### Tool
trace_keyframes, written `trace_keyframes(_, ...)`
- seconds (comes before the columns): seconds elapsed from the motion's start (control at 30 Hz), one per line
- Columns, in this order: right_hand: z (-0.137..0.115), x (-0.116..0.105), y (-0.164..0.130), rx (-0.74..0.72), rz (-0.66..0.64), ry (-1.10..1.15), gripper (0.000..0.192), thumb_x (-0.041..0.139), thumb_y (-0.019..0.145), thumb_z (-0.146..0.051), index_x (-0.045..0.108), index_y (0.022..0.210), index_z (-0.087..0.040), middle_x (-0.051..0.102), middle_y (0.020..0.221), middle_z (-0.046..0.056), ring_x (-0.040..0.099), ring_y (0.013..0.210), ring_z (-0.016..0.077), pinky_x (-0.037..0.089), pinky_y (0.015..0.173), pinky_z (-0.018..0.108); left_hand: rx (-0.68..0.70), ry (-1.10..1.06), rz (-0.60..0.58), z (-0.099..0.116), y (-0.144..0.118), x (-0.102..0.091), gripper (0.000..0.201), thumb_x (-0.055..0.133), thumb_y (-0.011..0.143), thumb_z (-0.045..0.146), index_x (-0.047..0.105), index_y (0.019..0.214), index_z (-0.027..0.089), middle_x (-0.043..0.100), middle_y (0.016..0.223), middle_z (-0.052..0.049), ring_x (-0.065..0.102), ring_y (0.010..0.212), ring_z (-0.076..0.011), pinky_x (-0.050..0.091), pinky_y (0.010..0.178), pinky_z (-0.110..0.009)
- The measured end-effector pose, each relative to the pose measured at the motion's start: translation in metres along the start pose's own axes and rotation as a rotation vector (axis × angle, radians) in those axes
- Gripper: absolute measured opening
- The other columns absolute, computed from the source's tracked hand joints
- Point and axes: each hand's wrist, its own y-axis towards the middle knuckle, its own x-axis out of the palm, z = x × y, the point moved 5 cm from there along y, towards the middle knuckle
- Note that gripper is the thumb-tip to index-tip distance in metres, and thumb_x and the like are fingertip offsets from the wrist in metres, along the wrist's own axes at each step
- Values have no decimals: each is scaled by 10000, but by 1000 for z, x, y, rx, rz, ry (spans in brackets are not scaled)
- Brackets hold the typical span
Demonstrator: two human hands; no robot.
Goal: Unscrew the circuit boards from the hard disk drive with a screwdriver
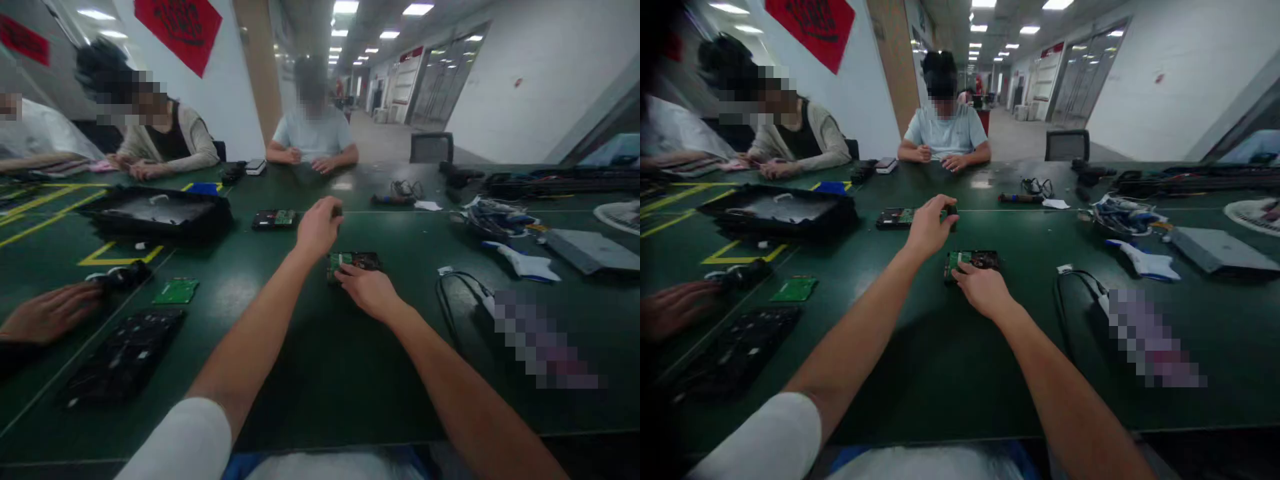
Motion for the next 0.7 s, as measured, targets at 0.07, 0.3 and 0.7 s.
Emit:
trace_keyframes(0.07,1,-1,-1,4,-7,8,448,361,1066,-325,611,1435,-281,524,1567,28,673,1202,270,597,876,369,-41,11,-18,0,-4,3,322,649,931,165,582,1232,259,718,1225,-90,680,1148,-272,511,988,-419)
trace_keyframes(0.3,1,-3,-2,9,17,29,445,370,1060,-325,608,1435,-292,521,1570,27,683,1174,269,594,867,379,-82,-34,24,-9,-6,8,408,744,893,270,541,1247,259,726,1174,-96,700,1074,-284,525,936,-424)
trace_keyframes(0.7,1,-2,-2,10,17,61,438,394,1057,-331,617,1431,-281,524,1567,47,669,1205,267,576,922,386,38,11,84,-4,-3,4,351,657,897,85,649,1206,251,665,1245,-85,640,1165,-247,510,1008,-394)
